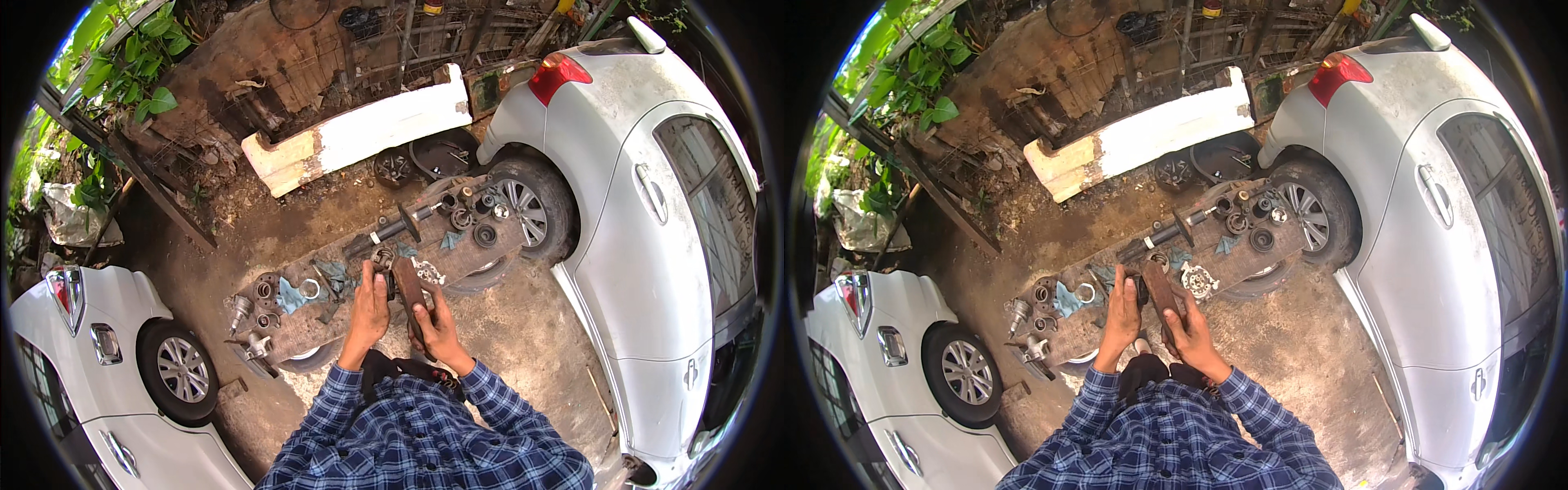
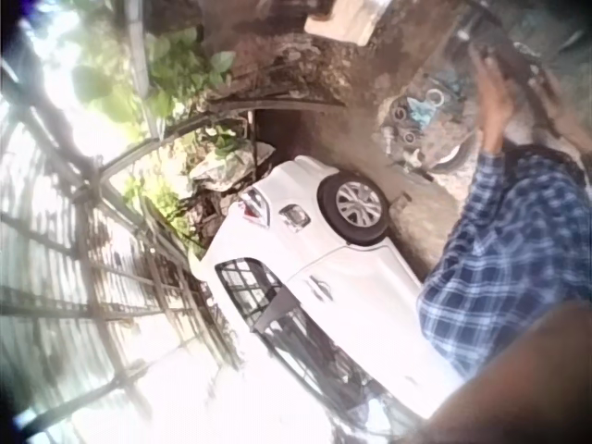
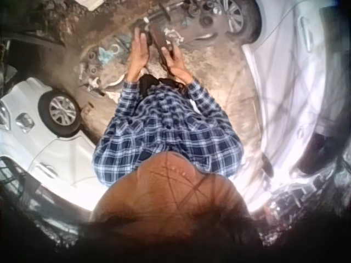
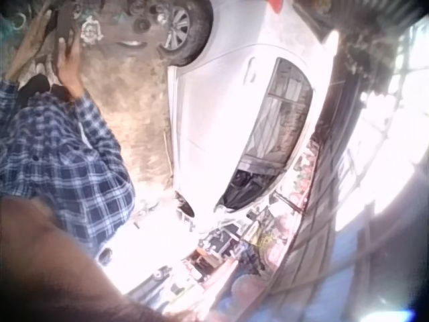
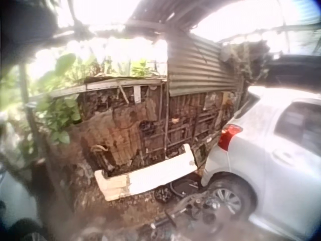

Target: The person scrubs a cylindrical metal car part with a wire brush, repeatedly rotating and repositioning the part to clean different surfaces. The person also handles a smaller metal ring and a dark cylindrical component, scrubbing each with the brush.

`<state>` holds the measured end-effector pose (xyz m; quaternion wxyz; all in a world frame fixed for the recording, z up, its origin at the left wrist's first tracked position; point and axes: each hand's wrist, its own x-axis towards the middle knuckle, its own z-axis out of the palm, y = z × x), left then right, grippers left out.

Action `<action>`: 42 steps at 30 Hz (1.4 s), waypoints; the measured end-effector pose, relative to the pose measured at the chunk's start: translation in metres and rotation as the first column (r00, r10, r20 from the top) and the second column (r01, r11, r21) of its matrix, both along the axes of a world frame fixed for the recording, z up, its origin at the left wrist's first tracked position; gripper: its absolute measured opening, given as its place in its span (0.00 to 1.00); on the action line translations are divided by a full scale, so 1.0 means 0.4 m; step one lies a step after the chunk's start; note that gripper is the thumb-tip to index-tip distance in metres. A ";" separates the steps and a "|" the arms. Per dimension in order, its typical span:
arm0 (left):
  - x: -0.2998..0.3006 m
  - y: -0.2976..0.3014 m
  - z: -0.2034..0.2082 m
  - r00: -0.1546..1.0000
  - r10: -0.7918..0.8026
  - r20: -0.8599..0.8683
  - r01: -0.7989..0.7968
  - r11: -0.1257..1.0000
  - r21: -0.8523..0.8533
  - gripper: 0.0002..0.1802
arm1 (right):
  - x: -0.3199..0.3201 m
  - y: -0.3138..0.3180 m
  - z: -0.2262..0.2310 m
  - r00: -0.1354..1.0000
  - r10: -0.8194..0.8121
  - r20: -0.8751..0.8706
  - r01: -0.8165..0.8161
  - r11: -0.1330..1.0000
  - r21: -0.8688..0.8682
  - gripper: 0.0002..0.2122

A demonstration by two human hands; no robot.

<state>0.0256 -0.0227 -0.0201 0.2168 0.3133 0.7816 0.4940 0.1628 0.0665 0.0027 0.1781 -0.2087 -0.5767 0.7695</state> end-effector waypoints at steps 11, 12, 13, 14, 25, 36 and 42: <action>0.067 -0.097 0.010 0.750 0.237 0.617 -0.348 0.935 0.065 0.34 | 0.076 0.013 -0.046 0.961 0.248 -0.120 -0.102 0.724 0.682 0.24; 0.078 -0.099 0.015 0.763 0.262 0.591 -0.383 0.920 0.086 0.35 | 0.082 0.011 -0.046 0.967 0.240 -0.087 -0.136 0.771 0.622 0.24; 0.083 -0.095 0.018 0.782 0.271 0.561 -0.378 0.922 0.082 0.38 | 0.089 0.010 -0.046 0.967 0.253 -0.033 -0.193 0.812 0.550 0.24; 0.088 -0.090 0.019 0.854 0.238 0.463 -0.327 0.937 0.121 0.40 | 0.094 0.011 -0.047 0.961 0.276 0.020 -0.257 0.863 0.435 0.24; 0.149 -0.090 0.064 0.718 -0.145 0.680 -0.341 0.779 0.526 0.26 | 0.121 0.048 -0.025 0.992 0.099 -0.081 -0.110 0.983 -0.146 0.30; 0.154 -0.125 0.066 0.775 -0.153 0.614 -0.355 0.698 0.622 0.34 | 0.136 0.020 -0.019 0.992 0.115 -0.048 -0.120 0.986 -0.114 0.29; 0.152 -0.144 0.073 0.793 -0.089 0.603 -0.384 0.696 0.607 0.35 | 0.150 0.007 -0.019 0.989 0.143 -0.023 -0.145 0.981 -0.133 0.27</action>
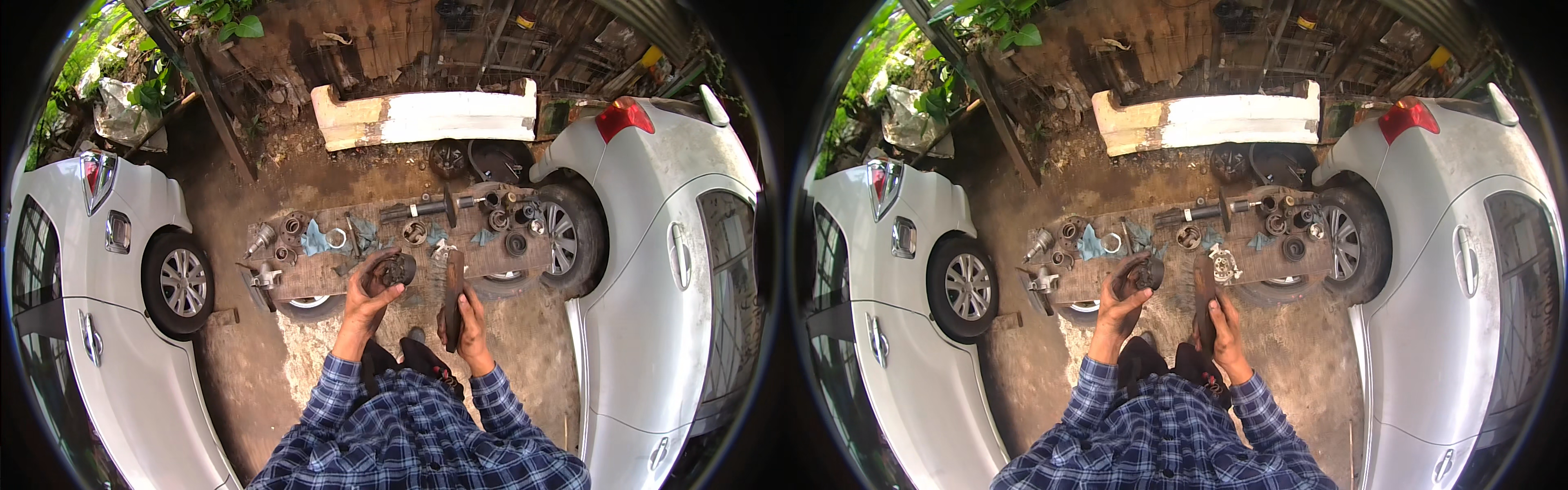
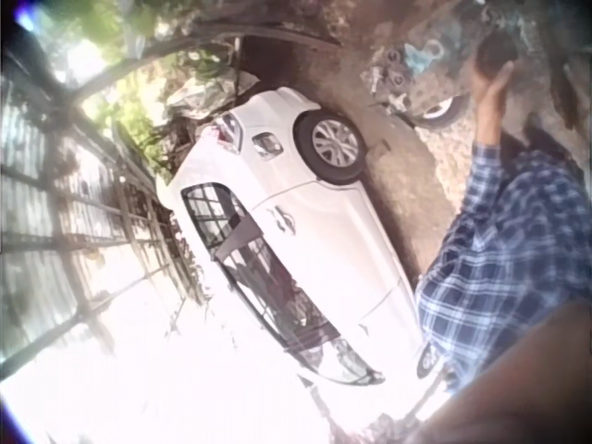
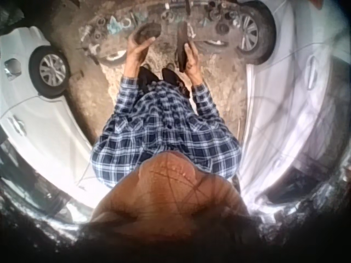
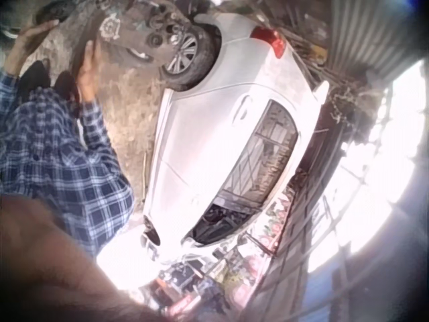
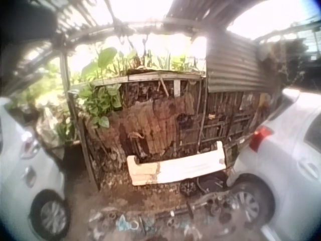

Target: The person scrubs a cylindrical metal car part with a wire brush, repeatedly rotating and repositioning the part to clean different surfaces. The person also handles a smaller metal ring and a dark cylindrical component, scrubbing each with the brush.

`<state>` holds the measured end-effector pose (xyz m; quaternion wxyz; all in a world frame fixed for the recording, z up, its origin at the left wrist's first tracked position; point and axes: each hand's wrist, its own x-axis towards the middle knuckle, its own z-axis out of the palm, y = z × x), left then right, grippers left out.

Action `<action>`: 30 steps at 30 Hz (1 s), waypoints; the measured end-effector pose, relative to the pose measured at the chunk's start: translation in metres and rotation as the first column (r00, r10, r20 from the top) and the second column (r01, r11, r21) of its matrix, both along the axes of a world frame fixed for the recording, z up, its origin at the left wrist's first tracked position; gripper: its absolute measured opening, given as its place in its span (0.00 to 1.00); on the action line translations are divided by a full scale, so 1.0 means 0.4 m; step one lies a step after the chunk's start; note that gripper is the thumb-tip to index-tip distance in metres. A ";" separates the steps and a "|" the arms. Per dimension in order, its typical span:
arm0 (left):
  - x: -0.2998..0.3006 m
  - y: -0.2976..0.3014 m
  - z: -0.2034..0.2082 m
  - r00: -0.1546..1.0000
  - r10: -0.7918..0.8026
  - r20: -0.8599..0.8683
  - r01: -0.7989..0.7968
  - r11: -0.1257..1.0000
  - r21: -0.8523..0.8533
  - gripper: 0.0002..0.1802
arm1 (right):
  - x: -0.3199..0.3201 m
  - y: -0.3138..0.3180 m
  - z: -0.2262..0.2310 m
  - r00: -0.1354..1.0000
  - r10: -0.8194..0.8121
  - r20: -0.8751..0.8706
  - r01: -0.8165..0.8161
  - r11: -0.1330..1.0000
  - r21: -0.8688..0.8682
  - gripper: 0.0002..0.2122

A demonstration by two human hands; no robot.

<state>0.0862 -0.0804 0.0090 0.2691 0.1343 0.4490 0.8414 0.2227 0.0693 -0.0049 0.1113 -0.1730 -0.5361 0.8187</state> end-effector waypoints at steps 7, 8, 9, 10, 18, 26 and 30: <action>-0.007 -0.012 -0.010 0.997 0.031 -0.066 -0.036 0.997 -0.074 0.40 | -0.013 -0.007 0.007 1.000 0.029 0.011 -0.028 0.999 -0.043 0.25; -0.012 -0.017 -0.012 0.995 0.046 -0.089 -0.053 0.995 -0.080 0.40 | -0.019 -0.010 0.009 0.999 0.033 0.015 -0.032 0.998 -0.046 0.25; -0.018 -0.022 -0.013 0.990 0.056 -0.131 -0.065 0.996 -0.064 0.41 | -0.026 -0.015 0.011 0.999 0.034 0.016 -0.034 0.998 -0.051 0.25; -0.027 -0.029 -0.015 0.991 0.040 -0.124 -0.048 0.997 -0.063 0.40 | -0.035 -0.019 0.013 0.999 0.039 0.015 -0.038 0.998 -0.053 0.26; -0.100 -0.092 -0.033 0.999 -0.008 0.046 -0.001 0.983 0.186 0.41 | -0.117 -0.085 0.027 0.993 0.116 -0.034 -0.118 0.991 -0.060 0.29; -0.244 -0.216 -0.016 0.996 0.092 -0.016 -0.088 0.978 0.187 0.40 | -0.252 -0.256 0.019 0.985 0.173 0.014 -0.173 0.985 0.000 0.30; -0.318 -0.291 -0.018 0.998 0.066 -0.006 -0.064 0.985 0.161 0.42 | -0.335 -0.331 0.026 0.987 0.163 -0.008 -0.162 0.987 0.016 0.30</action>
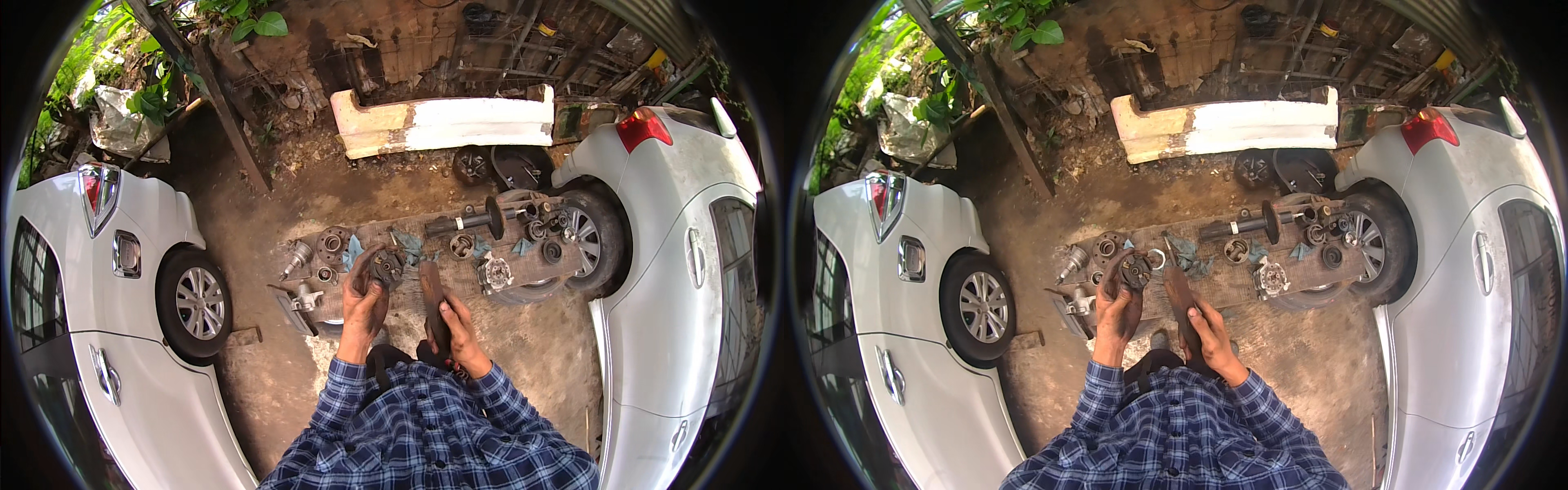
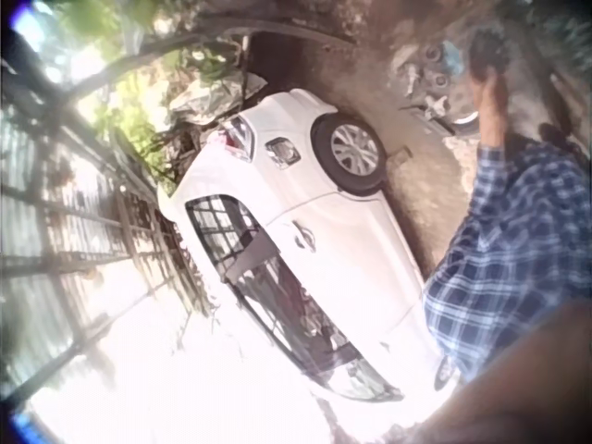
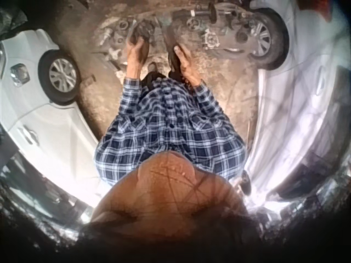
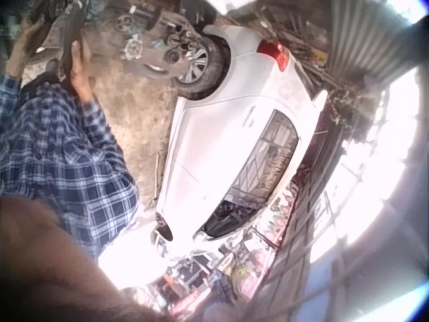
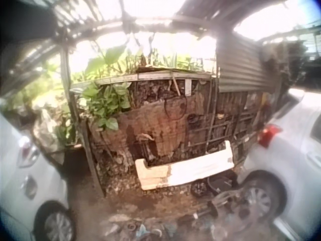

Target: The person scrubs a cylindrical metal car part with a wire brush, repeatedly rotating and repositioning the part to clean different surfaces. The person also handles a smaller metal ring and a dark cylindrical component, scrubbing each with the brush.

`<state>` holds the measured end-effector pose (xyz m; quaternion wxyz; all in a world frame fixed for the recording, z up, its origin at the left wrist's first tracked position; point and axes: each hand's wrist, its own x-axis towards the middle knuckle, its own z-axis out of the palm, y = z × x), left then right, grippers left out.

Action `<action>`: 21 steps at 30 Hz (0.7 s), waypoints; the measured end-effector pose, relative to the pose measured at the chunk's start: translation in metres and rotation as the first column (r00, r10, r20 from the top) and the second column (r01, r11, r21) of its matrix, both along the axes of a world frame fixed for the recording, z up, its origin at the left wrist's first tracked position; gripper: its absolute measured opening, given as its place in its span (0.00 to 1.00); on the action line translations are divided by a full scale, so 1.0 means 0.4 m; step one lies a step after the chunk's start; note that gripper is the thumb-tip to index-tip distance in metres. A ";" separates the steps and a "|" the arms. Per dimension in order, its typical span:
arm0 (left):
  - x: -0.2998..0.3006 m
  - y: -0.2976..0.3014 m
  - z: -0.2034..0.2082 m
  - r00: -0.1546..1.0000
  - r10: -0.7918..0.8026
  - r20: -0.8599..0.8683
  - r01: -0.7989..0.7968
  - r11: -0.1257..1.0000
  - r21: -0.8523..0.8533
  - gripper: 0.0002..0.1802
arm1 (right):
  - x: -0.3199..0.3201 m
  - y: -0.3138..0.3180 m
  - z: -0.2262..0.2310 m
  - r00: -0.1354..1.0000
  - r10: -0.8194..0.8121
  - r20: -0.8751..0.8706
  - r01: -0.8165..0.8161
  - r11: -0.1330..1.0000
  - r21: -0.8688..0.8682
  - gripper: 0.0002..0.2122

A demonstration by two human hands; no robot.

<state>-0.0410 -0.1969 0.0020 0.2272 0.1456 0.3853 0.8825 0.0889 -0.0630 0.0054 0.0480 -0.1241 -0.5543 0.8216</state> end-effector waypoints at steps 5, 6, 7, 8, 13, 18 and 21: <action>-0.069 -0.071 -0.017 0.950 -0.013 -0.311 -0.111 0.920 -0.376 0.42 | -0.111 -0.067 0.011 0.988 -0.152 0.020 0.151 0.987 0.050 0.31; -0.084 -0.084 -0.019 0.929 -0.014 -0.369 -0.141 0.911 -0.389 0.41 | -0.126 -0.087 0.011 0.989 -0.142 0.039 0.137 0.985 0.104 0.32; -0.107 -0.096 -0.020 0.904 0.007 -0.427 -0.194 0.897 -0.397 0.40 | -0.142 -0.109 0.010 0.990 -0.138 0.040 0.130 0.979 0.154 0.32; -0.125 -0.107 -0.021 0.907 0.019 -0.420 -0.208 0.888 -0.410 0.40 | -0.154 -0.127 0.008 0.990 -0.134 0.041 0.124 0.975 0.187 0.32; -0.149 -0.137 -0.034 0.845 -0.029 -0.534 -0.299 0.801 -0.518 0.36 | -0.202 -0.169 -0.012 0.975 -0.199 0.097 0.167 0.950 0.263 0.31; -0.169 -0.159 -0.060 0.836 -0.013 -0.548 -0.328 0.789 -0.520 0.30 | -0.219 -0.223 -0.024 0.965 -0.253 0.066 0.226 0.934 0.277 0.28; -0.183 -0.174 -0.066 0.827 -0.008 -0.562 -0.337 0.792 -0.509 0.29 | -0.225 -0.240 -0.023 0.983 -0.159 0.091 0.127 0.948 0.292 0.28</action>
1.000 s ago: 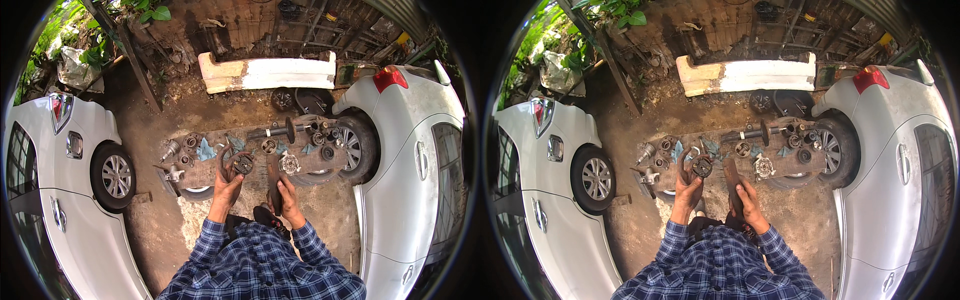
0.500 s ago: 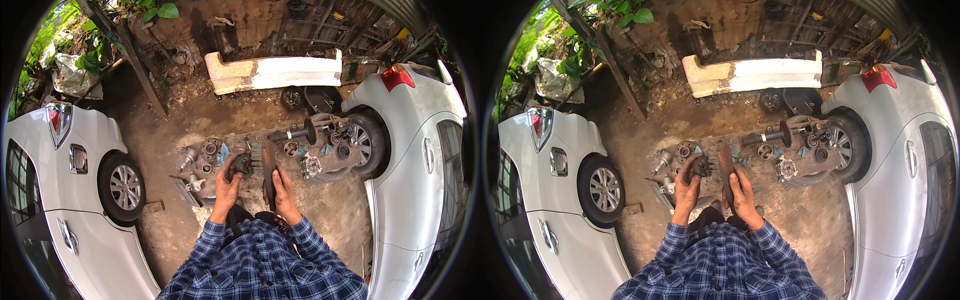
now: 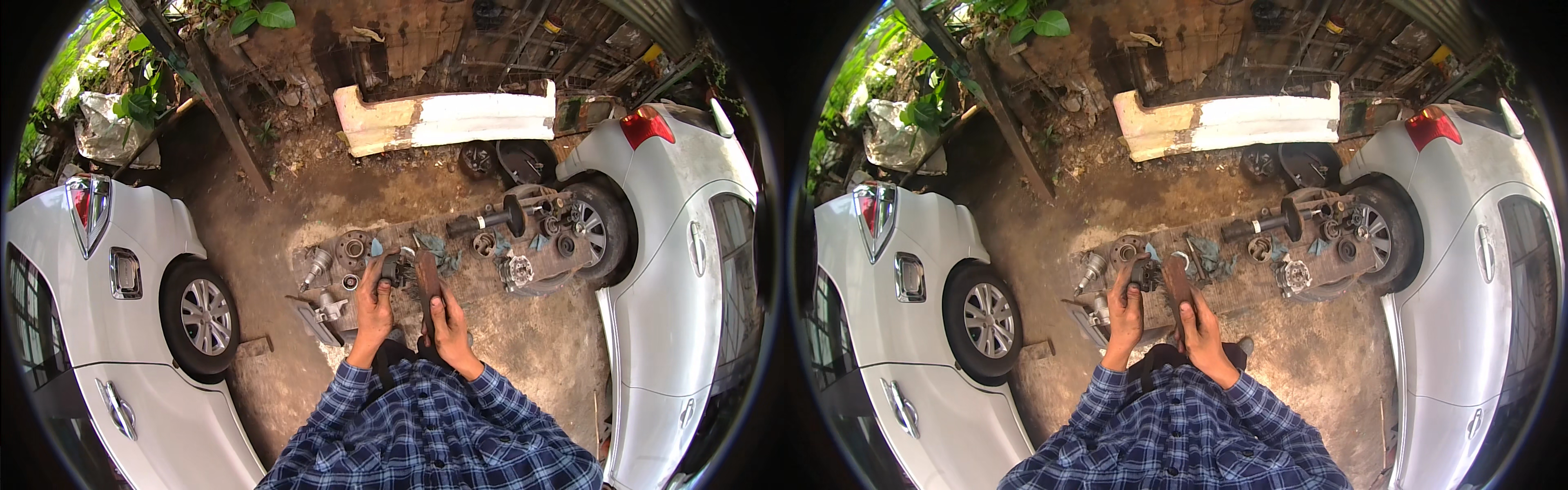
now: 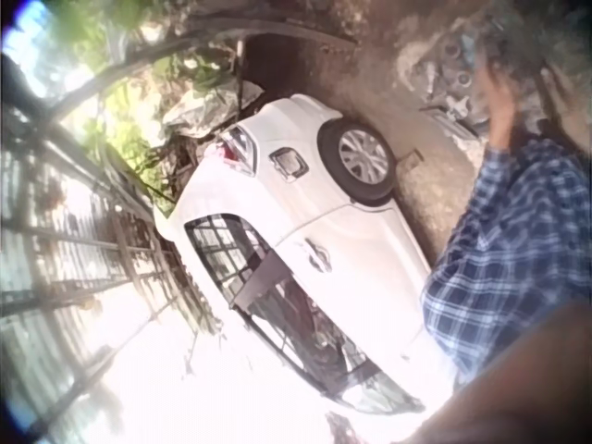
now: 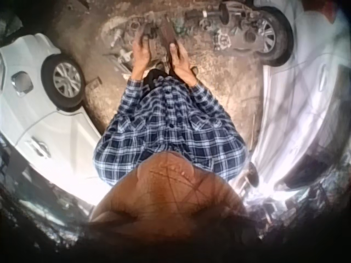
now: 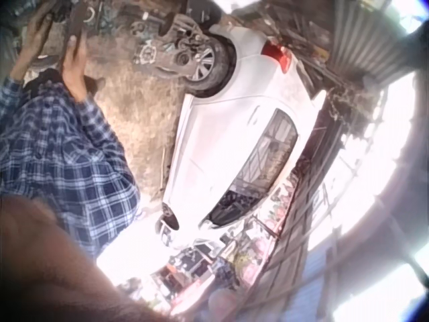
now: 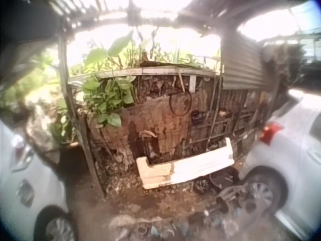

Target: The person scrubs a cylindrical metal car part with a wire brush, repeatedly rotating and repositioning the part to clean different surfaces. The person also handles a smaller metal ring and a dark cylindrical component, scrubbing each with the brush.

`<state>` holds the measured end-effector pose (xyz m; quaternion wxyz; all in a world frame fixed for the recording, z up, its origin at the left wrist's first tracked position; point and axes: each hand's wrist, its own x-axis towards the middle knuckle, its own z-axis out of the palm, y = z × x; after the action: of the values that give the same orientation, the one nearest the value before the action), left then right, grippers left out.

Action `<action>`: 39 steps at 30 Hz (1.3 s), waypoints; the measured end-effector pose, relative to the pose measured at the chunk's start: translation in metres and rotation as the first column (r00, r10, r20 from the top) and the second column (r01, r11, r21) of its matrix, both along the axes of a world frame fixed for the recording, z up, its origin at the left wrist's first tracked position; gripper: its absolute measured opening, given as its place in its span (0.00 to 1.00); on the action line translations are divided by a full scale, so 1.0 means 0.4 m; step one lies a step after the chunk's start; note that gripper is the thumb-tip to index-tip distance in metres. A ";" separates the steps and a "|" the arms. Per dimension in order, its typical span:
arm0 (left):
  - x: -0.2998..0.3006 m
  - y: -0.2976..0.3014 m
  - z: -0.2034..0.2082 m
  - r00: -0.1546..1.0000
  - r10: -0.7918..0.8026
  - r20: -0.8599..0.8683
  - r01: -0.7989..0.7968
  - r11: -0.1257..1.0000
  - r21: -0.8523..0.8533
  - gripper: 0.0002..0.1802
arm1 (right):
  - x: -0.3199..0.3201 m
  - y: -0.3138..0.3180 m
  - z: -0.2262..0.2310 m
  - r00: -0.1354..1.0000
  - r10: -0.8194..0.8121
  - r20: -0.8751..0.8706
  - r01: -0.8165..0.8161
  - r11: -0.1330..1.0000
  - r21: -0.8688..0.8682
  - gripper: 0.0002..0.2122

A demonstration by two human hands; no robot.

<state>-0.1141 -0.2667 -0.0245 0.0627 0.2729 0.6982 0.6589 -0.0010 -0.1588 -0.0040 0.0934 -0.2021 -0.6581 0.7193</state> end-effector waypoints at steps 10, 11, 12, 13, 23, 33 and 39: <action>0.000 -0.028 -0.004 0.994 0.084 0.076 -0.083 0.996 -0.021 0.29 | -0.024 -0.021 -0.002 0.999 -0.036 -0.031 0.039 0.995 0.090 0.27; -0.002 -0.028 -0.004 0.998 0.058 0.040 -0.055 0.996 -0.067 0.30 | -0.022 -0.023 -0.002 0.999 -0.026 0.028 0.025 0.999 0.044 0.27; 0.001 -0.026 -0.005 0.998 0.066 0.016 -0.064 0.995 -0.072 0.30 | -0.024 -0.020 -0.005 0.994 -0.089 -0.058 0.092 0.993 0.068 0.27; 0.009 -0.022 -0.005 0.997 0.074 -0.007 -0.074 0.994 -0.079 0.30 | -0.024 -0.018 -0.006 0.989 -0.129 -0.065 0.133 0.989 0.057 0.26; 0.014 -0.018 -0.020 0.995 0.097 0.002 -0.095 0.984 -0.154 0.31 | 0.012 -0.028 -0.003 0.992 -0.094 -0.087 0.099 0.994 0.056 0.26; 0.047 -0.021 0.002 0.965 -0.007 0.261 0.045 0.989 -0.139 0.27 | 0.038 -0.008 -0.011 0.988 -0.078 0.133 0.074 0.997 0.031 0.26; 0.111 -0.008 -0.013 0.997 -0.030 0.069 0.036 0.996 -0.086 0.31 | 0.006 -0.005 -0.028 0.995 -0.092 -0.044 0.091 0.996 -0.017 0.25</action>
<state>-0.0698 -0.2698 -0.0296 0.1091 0.2591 0.7191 0.6355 0.0013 -0.1609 -0.0151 0.1393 -0.2166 -0.6405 0.7235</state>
